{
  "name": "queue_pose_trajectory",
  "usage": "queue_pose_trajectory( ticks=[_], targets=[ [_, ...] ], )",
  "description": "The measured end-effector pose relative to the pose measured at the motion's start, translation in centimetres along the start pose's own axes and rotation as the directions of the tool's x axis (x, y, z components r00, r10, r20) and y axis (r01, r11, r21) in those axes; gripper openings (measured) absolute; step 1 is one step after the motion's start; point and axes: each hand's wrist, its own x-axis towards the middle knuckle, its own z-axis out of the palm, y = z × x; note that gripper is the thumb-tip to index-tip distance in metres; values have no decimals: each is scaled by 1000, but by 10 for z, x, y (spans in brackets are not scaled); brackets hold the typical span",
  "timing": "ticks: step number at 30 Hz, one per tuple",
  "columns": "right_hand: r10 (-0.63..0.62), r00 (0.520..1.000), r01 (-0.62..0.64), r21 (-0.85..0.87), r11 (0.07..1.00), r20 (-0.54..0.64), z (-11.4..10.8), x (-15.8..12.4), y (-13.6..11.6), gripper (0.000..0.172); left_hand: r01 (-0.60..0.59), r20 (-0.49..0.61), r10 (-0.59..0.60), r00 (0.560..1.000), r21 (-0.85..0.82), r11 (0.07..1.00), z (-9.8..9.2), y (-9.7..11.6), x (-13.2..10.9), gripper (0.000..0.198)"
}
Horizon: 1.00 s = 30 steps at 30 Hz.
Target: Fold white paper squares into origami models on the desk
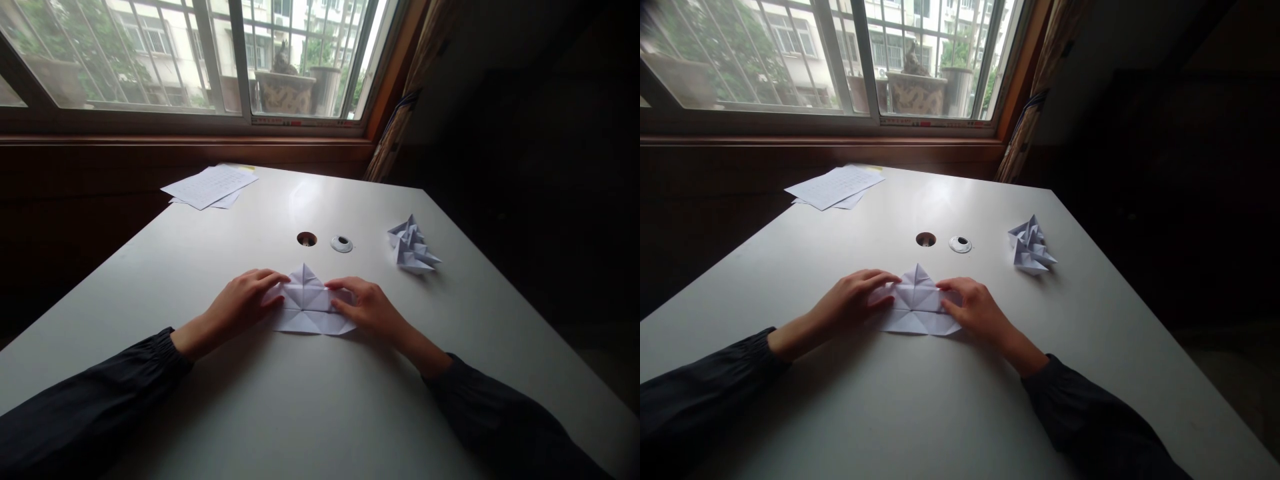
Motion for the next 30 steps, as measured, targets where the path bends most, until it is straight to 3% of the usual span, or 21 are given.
queue_pose_trajectory(
  ticks=[5, 12, 16, 19, 22, 25, 27, 30],
  targets=[
    [-94, 996, 92, -125, 988, -10, 1, 0, 10, 27, -33, 14, 33, 999, -8, 999, 0, -5, 0, 34],
    [-142, 989, 137, -119, 983, -35, 4, -6, 20, 32, -67, 20, 69, 997, -111, 992, 3, -16, -4, 42],
    [-146, 989, 143, -76, 987, -32, 4, -8, 22, 48, -34, 12, 39, 999, -243, 970, 5, -14, -8, 64],
    [-187, 982, 185, -62, 981, -19, 3, -8, 21, 54, -39, -42, 29, 999, -257, 966, 4, -10, -9, 65],
    [-245, 962, 235, -91, 968, -120, 2, -9, 16, 29, -119, -192, 77, 978, -216, 969, -1, -5, -7, 53],
    [-308, 926, 257, -234, 938, -219, 1, -10, 10, 18, -262, -323, 235, 917, -42, 964, -7, -1, -5, 36],
    [-339, 916, 250, -355, 901, -215, 1, -11, 5, 21, -329, -319, 337, 886, 82, 941, -9, 0, -4, 30],
    [-352, 930, 265, -476, 839, -103, 1, -12, 0, 30, -375, -167, 391, 905, 121, 919, -9, 1, -6, 27]
  ],
)
